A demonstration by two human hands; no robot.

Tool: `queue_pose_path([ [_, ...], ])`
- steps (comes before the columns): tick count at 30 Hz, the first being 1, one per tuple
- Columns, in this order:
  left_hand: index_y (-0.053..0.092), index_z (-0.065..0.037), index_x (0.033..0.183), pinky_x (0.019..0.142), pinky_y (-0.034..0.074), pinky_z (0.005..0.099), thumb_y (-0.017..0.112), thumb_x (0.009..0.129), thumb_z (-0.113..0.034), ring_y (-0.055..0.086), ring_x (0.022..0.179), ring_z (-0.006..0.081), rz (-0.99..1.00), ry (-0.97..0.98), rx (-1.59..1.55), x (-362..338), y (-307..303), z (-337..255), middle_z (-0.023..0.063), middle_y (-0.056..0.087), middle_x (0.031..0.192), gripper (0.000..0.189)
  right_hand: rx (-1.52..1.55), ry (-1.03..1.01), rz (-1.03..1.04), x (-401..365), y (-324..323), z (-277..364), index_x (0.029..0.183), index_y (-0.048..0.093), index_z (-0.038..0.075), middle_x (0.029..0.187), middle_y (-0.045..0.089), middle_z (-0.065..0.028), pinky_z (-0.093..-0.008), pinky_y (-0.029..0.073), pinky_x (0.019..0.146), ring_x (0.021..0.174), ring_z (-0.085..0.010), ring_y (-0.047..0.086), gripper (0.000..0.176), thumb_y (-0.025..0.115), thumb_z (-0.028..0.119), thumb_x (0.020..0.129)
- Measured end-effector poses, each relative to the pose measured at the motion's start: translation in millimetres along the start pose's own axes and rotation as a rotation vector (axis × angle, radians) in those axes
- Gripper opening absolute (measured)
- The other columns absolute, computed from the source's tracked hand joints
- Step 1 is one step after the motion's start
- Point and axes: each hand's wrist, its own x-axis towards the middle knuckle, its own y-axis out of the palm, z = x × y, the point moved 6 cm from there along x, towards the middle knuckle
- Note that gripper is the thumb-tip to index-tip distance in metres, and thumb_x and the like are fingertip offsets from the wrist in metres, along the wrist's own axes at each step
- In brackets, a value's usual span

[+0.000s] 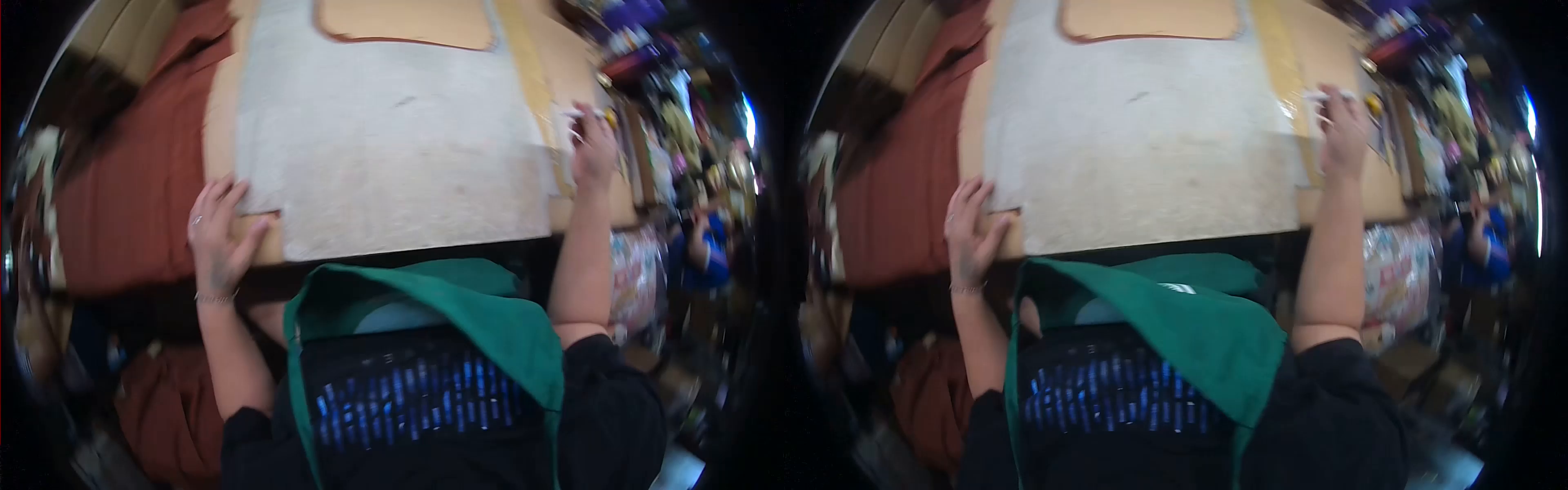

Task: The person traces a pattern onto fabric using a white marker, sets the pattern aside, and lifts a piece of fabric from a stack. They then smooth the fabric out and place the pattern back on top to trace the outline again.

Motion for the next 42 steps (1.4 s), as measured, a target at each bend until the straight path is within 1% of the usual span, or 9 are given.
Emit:
queue_pose_path([
  [6,0.051,-0.003,0.112,0.094,0.029,0.0370,0.054,0.080,-0.020,0.042,0.110,0.0303,0.051,-0.077,-0.166,2,5,19,0.0157,0.048,0.115,0.036,0.081,-0.077,-0.010,-16,-5,24,0.085,0.062,0.003,0.057,0.044,0.0070,-0.0159,0.026,0.047,0.050,-0.0022,0.035,0.016,0.061,0.019,0.079],
  [17,0.050,-0.004,0.113,0.095,0.028,0.0407,0.059,0.076,-0.029,0.038,0.113,0.0309,0.051,-0.019,-0.044,10,7,10,0.0155,0.045,0.119,0.045,0.167,-0.137,-0.116,-13,-48,55,0.082,0.061,0.005,0.065,0.053,0.0045,-0.0163,0.032,0.051,0.056,-0.0023,0.044,0.011,0.060,0.016,0.080],
  [20,0.052,-0.005,0.112,0.097,0.022,0.0464,0.061,0.073,-0.036,0.030,0.120,0.0321,0.088,0.204,-0.017,9,0,-35,0.0146,0.040,0.125,0.051,0.068,-0.109,-0.003,-21,-57,40,0.077,0.055,0.004,0.062,0.050,0.0022,-0.0196,0.034,0.052,0.057,-0.0049,0.044,0.014,0.055,0.017,0.083],
  [21,0.053,-0.011,0.112,0.098,0.017,0.0512,0.063,0.070,-0.038,0.023,0.125,0.0322,0.163,0.205,-0.041,1,9,-42,0.0100,0.035,0.130,0.051,-0.183,-0.146,0.056,-33,-55,34,0.076,0.053,0.004,0.063,0.049,-0.0001,-0.0216,0.035,0.052,0.057,-0.0076,0.045,0.016,0.054,0.018,0.083],
  [25,0.056,-0.019,0.108,0.097,0.019,0.0523,0.065,0.068,-0.031,0.032,0.121,0.0273,0.274,0.342,0.104,-20,46,-78,0.0032,0.043,0.124,0.043,-1.001,-0.104,0.345,-100,-53,17,0.084,0.049,0.001,0.071,0.049,-0.0113,-0.0318,0.039,0.056,0.060,-0.0226,0.047,0.012,0.053,0.012,0.081],
  [28,0.058,-0.020,0.105,0.095,0.022,0.0519,0.068,0.064,-0.022,0.040,0.115,0.0244,0.227,0.430,0.016,-26,56,-86,0.0023,0.049,0.117,0.042,-1.056,-0.145,0.394,-139,-51,18,0.089,0.051,0.004,0.075,0.050,-0.0131,-0.0336,0.041,0.057,0.063,-0.0269,0.048,0.015,0.057,0.007,0.075],
  [31,0.061,-0.021,0.097,0.093,0.026,0.0487,0.070,0.062,-0.021,0.048,0.107,0.0195,0.172,0.453,-0.012,-20,53,-92,-0.0005,0.055,0.108,0.037,-1.032,-0.390,0.546,-157,-30,10,0.098,0.053,0.009,0.072,0.049,-0.0094,-0.0347,0.042,0.056,0.065,-0.0258,0.051,0.032,0.064,0.008,0.068],
  [35,0.064,-0.018,0.090,0.090,0.032,0.0477,0.069,0.063,-0.020,0.050,0.104,0.0193,0.151,0.442,-0.017,-11,49,-96,0.0000,0.056,0.104,0.027,-1.108,-0.681,0.493,-151,-22,6,0.093,0.057,0.011,0.065,0.046,-0.0065,-0.0346,0.041,0.053,0.060,-0.0250,0.050,0.027,0.064,0.010,0.067],
  [42,0.065,-0.008,0.083,0.081,0.040,0.0366,0.065,0.068,-0.015,0.051,0.099,0.0275,0.150,0.389,-0.219,19,51,-98,0.0092,0.058,0.097,0.016,-1.018,-0.547,0.564,-128,-26,15,0.096,0.058,0.009,0.066,0.046,-0.0099,-0.0336,0.042,0.057,0.062,-0.0260,0.050,0.030,0.066,0.016,0.068],
])
